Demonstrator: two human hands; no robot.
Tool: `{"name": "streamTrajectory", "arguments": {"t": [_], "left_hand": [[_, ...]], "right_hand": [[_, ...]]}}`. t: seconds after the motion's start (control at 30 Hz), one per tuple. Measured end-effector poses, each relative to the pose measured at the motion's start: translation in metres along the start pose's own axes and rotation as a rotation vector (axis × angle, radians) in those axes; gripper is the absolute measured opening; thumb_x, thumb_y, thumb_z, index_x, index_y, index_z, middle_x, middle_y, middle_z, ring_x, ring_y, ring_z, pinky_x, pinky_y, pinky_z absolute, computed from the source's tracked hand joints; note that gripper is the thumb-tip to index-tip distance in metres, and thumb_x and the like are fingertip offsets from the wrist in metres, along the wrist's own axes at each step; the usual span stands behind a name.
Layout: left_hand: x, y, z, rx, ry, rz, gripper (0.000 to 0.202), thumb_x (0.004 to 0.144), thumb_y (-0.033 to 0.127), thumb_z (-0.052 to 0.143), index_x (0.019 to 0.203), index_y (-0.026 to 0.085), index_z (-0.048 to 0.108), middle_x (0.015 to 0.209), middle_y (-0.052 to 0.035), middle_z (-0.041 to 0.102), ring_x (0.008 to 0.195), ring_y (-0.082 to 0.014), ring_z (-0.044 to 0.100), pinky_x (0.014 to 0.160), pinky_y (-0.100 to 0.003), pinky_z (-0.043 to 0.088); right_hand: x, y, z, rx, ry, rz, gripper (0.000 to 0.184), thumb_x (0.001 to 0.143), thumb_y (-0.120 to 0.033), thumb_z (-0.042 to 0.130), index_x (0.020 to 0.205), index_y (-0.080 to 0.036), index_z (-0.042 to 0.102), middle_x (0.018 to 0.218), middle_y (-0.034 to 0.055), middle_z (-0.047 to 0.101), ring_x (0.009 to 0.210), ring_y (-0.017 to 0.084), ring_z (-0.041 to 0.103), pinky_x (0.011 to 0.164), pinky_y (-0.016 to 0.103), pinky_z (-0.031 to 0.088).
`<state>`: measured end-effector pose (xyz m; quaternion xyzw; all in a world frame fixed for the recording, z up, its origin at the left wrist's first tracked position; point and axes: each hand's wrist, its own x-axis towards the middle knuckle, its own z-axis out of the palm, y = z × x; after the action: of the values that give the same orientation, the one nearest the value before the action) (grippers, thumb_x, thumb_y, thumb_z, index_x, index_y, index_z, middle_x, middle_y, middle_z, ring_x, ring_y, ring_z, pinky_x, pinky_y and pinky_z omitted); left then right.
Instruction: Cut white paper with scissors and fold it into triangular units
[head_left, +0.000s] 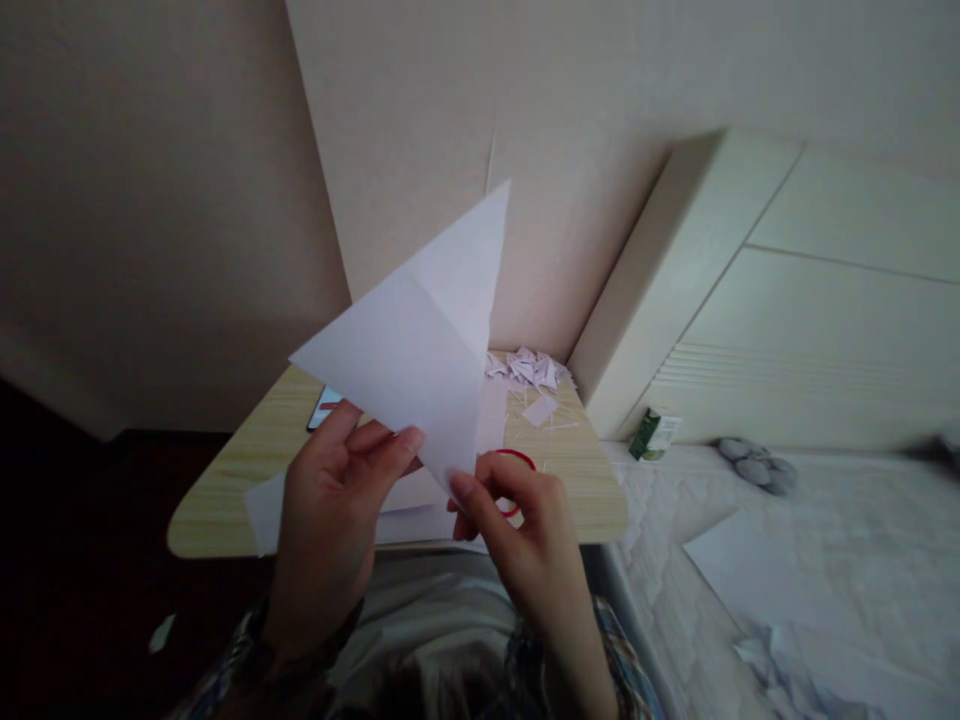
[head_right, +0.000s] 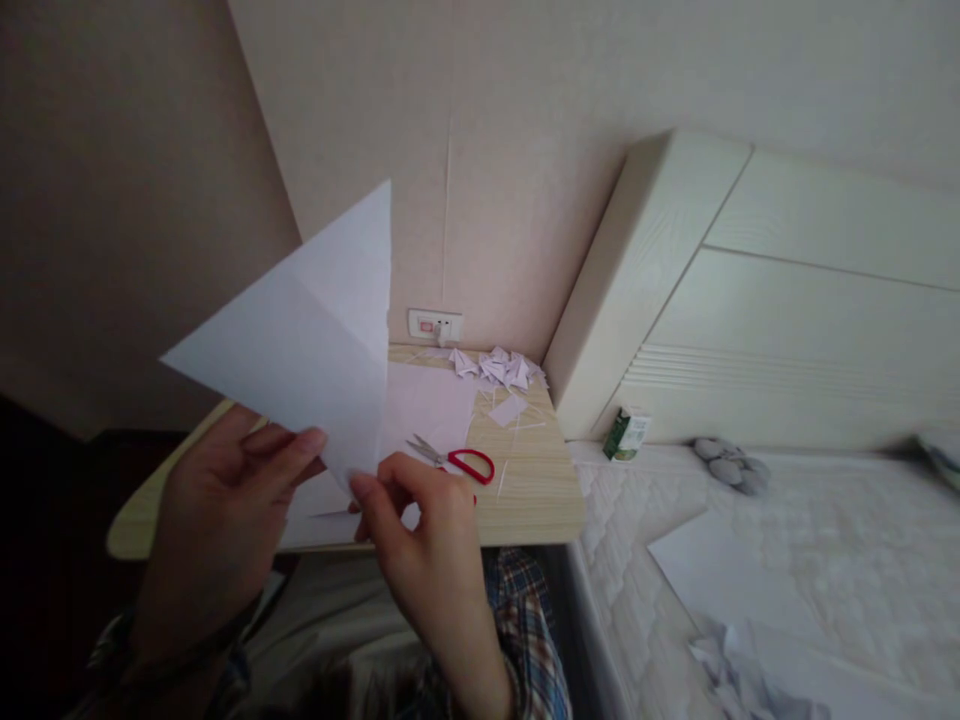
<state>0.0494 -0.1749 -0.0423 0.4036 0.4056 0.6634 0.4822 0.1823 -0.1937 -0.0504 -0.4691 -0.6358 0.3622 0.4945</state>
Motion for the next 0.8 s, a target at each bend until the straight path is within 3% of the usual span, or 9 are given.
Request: {"name": "streamTrajectory", "arguments": {"t": [0.17, 0.27, 0.33, 0.47, 0.53, 0.6, 0.63, 0.7, 0.8], "left_hand": [[0.004, 0.001, -0.007, -0.01, -0.115, -0.151, 0.028, 0.062, 0.023, 0.087, 0.086, 0.022, 0.073, 0.071, 0.0011, 0.08, 0.064, -0.0189, 0.073, 0.056, -0.025, 0.058], [0.006, -0.001, -0.01, 0.047, -0.068, -0.141, 0.022, 0.062, 0.021, 0.086, 0.08, 0.02, 0.074, 0.068, 0.0004, 0.079, 0.062, -0.0184, 0.072, 0.058, -0.026, 0.06], [0.006, -0.003, -0.01, 0.075, 0.016, -0.089, 0.022, 0.062, 0.02, 0.085, 0.081, 0.021, 0.073, 0.069, 0.0017, 0.079, 0.067, -0.0197, 0.074, 0.062, -0.028, 0.062], [0.006, -0.003, -0.01, 0.102, 0.126, 0.023, 0.025, 0.064, 0.023, 0.086, 0.08, 0.022, 0.068, 0.075, 0.0026, 0.08, 0.071, -0.0213, 0.075, 0.062, -0.029, 0.063], [0.004, 0.001, -0.01, 0.124, 0.142, 0.07, 0.031, 0.066, 0.023, 0.085, 0.091, 0.024, 0.067, 0.08, 0.0028, 0.08, 0.076, -0.0228, 0.077, 0.063, -0.03, 0.064], [0.002, 0.005, -0.009, 0.133, 0.14, 0.121, 0.051, 0.069, 0.02, 0.084, 0.113, 0.031, 0.062, 0.096, 0.0051, 0.081, 0.091, -0.0237, 0.077, 0.071, -0.03, 0.064], [0.001, 0.007, -0.008, 0.137, 0.146, 0.157, 0.063, 0.071, 0.018, 0.083, 0.124, 0.036, 0.055, 0.112, 0.0073, 0.077, 0.103, -0.0232, 0.074, 0.077, -0.029, 0.063], [0.001, 0.011, -0.005, 0.15, 0.175, 0.265, 0.081, 0.074, 0.013, 0.078, 0.136, 0.049, 0.039, 0.149, 0.0155, 0.053, 0.123, -0.0208, 0.064, 0.085, -0.027, 0.06], [0.003, 0.015, -0.004, 0.176, 0.19, 0.412, 0.091, 0.075, 0.01, 0.076, 0.136, 0.061, 0.032, 0.167, 0.025, 0.011, 0.138, -0.0219, 0.05, 0.089, -0.024, 0.059]], "right_hand": [[0.003, 0.0, 0.001, -0.021, -0.028, -0.031, 0.037, 0.092, -0.028, 0.06, 0.056, -0.02, 0.057, 0.05, -0.0035, 0.059, 0.052, 0.011, 0.056, 0.056, 0.021, 0.041], [0.01, 0.011, -0.005, -0.097, -0.062, -0.006, 0.037, 0.096, -0.029, 0.054, 0.061, -0.02, 0.06, 0.055, -0.0021, 0.064, 0.056, 0.013, 0.061, 0.058, 0.021, 0.046], [0.016, 0.029, -0.014, -0.285, -0.052, 0.036, 0.036, 0.099, -0.028, 0.046, 0.068, -0.02, 0.063, 0.064, 0.0, 0.069, 0.064, 0.014, 0.066, 0.064, 0.023, 0.05], [0.025, 0.083, -0.026, -0.507, 0.057, 0.131, 0.011, 0.089, -0.017, 0.057, 0.084, -0.017, 0.067, 0.094, 0.0116, 0.072, 0.095, 0.025, 0.065, 0.088, 0.038, 0.049], [0.027, 0.107, -0.021, -0.586, 0.057, 0.171, 0.008, 0.081, -0.011, 0.061, 0.083, -0.018, 0.066, 0.096, 0.0131, 0.071, 0.098, 0.028, 0.063, 0.092, 0.041, 0.047], [0.028, 0.124, -0.011, -0.642, 0.051, 0.196, 0.012, 0.077, -0.009, 0.063, 0.085, -0.018, 0.064, 0.097, 0.0136, 0.069, 0.099, 0.03, 0.061, 0.092, 0.042, 0.046], [0.028, 0.128, -0.007, -0.663, 0.051, 0.207, 0.013, 0.077, -0.009, 0.063, 0.086, -0.018, 0.063, 0.098, 0.0142, 0.069, 0.1, 0.031, 0.06, 0.093, 0.042, 0.046], [0.027, 0.133, -0.002, -0.689, 0.055, 0.227, 0.015, 0.077, -0.009, 0.062, 0.09, -0.018, 0.062, 0.102, 0.0157, 0.067, 0.102, 0.032, 0.059, 0.094, 0.044, 0.045], [0.023, 0.135, -0.005, -0.685, 0.066, 0.254, 0.021, 0.073, -0.005, 0.061, 0.091, -0.017, 0.06, 0.106, 0.0167, 0.066, 0.104, 0.032, 0.058, 0.096, 0.044, 0.044]]}}
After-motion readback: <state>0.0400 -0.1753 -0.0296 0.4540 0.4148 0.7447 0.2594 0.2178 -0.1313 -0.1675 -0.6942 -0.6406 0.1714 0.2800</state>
